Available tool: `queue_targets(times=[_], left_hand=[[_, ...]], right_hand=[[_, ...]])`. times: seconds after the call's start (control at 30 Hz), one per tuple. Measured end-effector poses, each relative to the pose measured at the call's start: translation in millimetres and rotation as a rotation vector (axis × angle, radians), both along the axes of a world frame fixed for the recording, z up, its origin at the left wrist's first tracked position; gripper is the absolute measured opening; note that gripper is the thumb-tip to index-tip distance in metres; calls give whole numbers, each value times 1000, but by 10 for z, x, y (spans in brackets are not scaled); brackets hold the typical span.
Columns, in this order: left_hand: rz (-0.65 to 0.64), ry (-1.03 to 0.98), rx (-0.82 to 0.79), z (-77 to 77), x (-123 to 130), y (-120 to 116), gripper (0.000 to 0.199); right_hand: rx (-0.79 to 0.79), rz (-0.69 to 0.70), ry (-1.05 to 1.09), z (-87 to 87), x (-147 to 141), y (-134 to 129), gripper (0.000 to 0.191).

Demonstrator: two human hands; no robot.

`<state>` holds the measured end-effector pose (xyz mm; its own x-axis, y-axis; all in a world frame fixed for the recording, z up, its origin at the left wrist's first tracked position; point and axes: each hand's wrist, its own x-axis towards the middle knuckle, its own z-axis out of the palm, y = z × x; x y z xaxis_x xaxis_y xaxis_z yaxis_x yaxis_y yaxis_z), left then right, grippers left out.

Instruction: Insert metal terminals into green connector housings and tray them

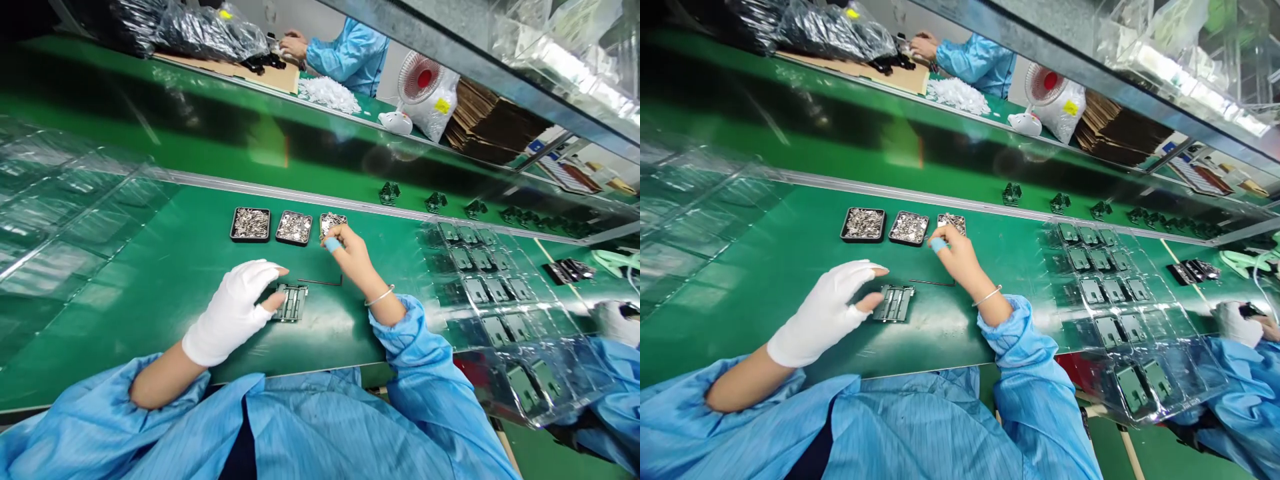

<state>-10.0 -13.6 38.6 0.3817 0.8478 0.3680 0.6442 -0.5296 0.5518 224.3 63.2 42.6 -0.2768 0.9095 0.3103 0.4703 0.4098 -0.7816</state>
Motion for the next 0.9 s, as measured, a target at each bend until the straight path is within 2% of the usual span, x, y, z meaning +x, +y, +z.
queue_targets(times=[0.1,0.17,0.27,0.4,0.53,0.63,0.73,0.8,0.9], left_hand=[[39,-227,-229,152,61,12,36],[9,-378,-345,218,106,21,34],[-66,-524,-468,248,137,25,33],[-76,-560,-545,230,116,19,32],[55,-492,-486,217,75,20,32],[167,-231,-237,221,54,24,31],[132,2,-71,205,50,33,37],[115,-28,-77,164,51,48,38],[104,-195,-220,52,52,89,34]], right_hand=[[124,220,48,121,-262,-322,12],[198,287,34,170,-378,-487,15],[220,306,41,170,-451,-605,17],[223,261,58,125,-474,-646,11],[157,234,78,137,-495,-674,9],[41,210,62,143,-489,-666,9],[-21,195,15,114,-447,-620,7],[-13,190,-40,81,-402,-583,7],[28,134,-101,17,-344,-557,8]])
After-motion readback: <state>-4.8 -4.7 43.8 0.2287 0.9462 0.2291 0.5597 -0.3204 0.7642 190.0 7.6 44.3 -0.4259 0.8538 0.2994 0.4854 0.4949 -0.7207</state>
